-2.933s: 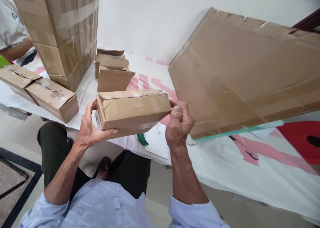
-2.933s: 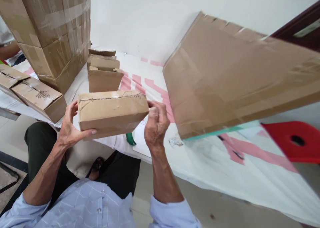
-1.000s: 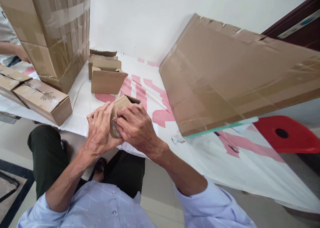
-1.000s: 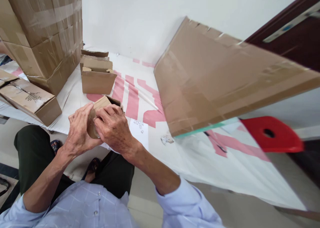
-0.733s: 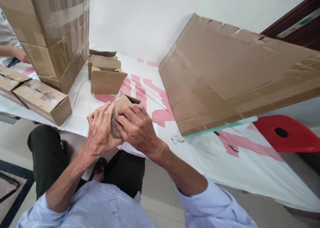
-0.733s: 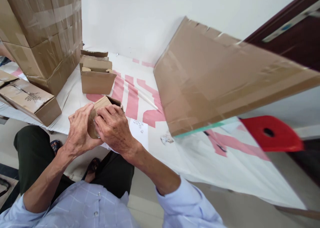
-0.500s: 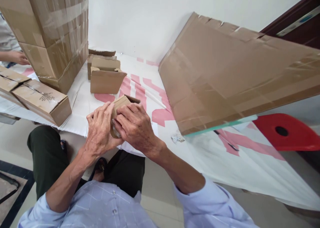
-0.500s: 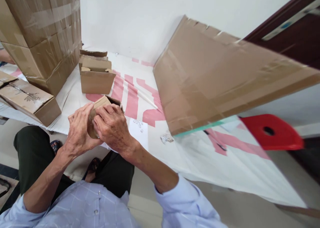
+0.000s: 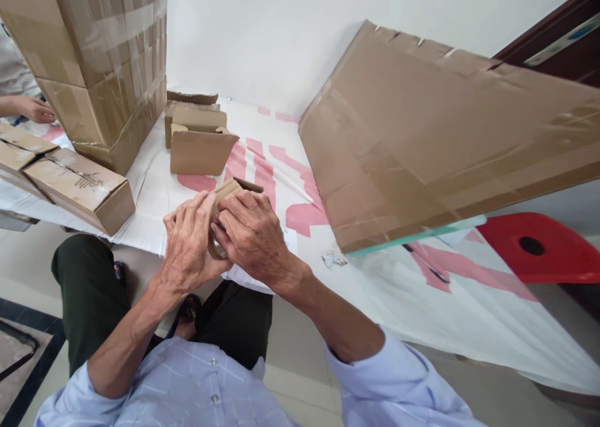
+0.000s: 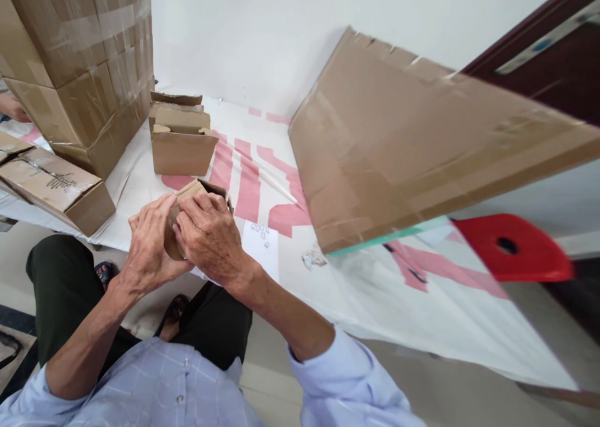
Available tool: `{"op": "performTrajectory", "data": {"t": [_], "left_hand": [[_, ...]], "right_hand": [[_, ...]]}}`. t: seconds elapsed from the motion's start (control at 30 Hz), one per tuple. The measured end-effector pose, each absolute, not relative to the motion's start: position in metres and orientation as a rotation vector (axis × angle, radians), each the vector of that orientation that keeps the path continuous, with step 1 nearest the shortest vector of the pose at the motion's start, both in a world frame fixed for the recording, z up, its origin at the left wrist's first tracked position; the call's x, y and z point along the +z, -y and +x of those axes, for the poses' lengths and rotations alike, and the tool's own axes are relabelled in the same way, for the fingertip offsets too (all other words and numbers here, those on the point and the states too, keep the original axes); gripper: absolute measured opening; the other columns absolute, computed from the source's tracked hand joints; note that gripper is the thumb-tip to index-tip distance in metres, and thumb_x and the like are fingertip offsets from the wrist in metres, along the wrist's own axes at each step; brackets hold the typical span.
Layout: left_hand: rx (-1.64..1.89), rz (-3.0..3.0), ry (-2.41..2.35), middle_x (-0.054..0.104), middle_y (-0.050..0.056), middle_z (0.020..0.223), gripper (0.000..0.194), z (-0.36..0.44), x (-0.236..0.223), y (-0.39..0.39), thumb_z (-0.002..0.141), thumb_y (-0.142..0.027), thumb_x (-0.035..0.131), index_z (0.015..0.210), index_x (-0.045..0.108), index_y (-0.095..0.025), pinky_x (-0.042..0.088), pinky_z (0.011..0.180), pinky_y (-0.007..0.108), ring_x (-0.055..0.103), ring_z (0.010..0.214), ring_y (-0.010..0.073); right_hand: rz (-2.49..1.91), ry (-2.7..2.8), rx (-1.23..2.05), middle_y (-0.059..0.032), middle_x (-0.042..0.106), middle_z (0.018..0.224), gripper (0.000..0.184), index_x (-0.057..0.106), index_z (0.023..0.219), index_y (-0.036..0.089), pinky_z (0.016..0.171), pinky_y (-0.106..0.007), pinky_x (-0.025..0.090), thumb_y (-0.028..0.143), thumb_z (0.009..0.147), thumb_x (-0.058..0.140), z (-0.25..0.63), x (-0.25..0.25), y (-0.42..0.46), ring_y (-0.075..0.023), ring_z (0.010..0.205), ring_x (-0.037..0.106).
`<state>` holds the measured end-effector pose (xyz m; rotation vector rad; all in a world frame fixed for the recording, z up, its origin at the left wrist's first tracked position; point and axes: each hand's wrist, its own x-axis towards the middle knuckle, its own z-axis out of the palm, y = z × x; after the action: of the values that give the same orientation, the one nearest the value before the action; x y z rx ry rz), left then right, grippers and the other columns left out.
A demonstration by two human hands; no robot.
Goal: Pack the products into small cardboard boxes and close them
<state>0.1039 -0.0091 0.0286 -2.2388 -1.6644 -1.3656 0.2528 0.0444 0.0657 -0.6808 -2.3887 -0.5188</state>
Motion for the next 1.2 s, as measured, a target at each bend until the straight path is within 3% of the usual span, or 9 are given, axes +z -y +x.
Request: {"op": "performTrajectory", "data": {"t": [0.43, 0.9, 1.2], "left_hand": [[-1.336, -2.266, 1.685, 0.057, 0.024, 0.156, 0.092, 0.102, 0.028, 0.007, 0.073, -0.025, 0.069, 0.159, 0.038, -0.016, 0.038, 0.117, 0.057, 0.055, 0.143, 0.0414], [-1.288, -2.317, 1.73, 0.055, 0.024, 0.158, 0.092, 0.101, 0.032, 0.008, 0.076, -0.028, 0.071, 0.16, 0.037, -0.016, 0.038, 0.117, 0.056, 0.053, 0.146, 0.0421], [-1.289, -2.309, 1.705, 0.056, 0.024, 0.156, 0.09, 0.103, 0.032, 0.008, 0.075, -0.027, 0.069, 0.159, 0.038, -0.014, 0.039, 0.116, 0.054, 0.054, 0.145, 0.0406]], "right_hand": [[-0.64, 2.404, -0.447, -0.0124, 0.07, 0.096, 0.019, 0.072, 0.085, 0.017, 0.092, -0.042, 0.042, 0.016, 0.1, 0.062, 0.256, 0.069, -0.042, -0.0258, 0.099, 0.056], [-0.675, 2.326, -0.568, -0.0062, 0.071, 0.089, 0.03, 0.069, 0.076, 0.022, 0.089, -0.041, 0.043, 0.014, 0.103, 0.059, 0.259, 0.066, -0.036, -0.0231, 0.092, 0.056], [-0.758, 2.349, -0.528, -0.01, 0.073, 0.096, 0.033, 0.071, 0.078, 0.018, 0.09, -0.042, 0.046, 0.017, 0.106, 0.054, 0.258, 0.065, -0.036, -0.0237, 0.094, 0.056]]}}
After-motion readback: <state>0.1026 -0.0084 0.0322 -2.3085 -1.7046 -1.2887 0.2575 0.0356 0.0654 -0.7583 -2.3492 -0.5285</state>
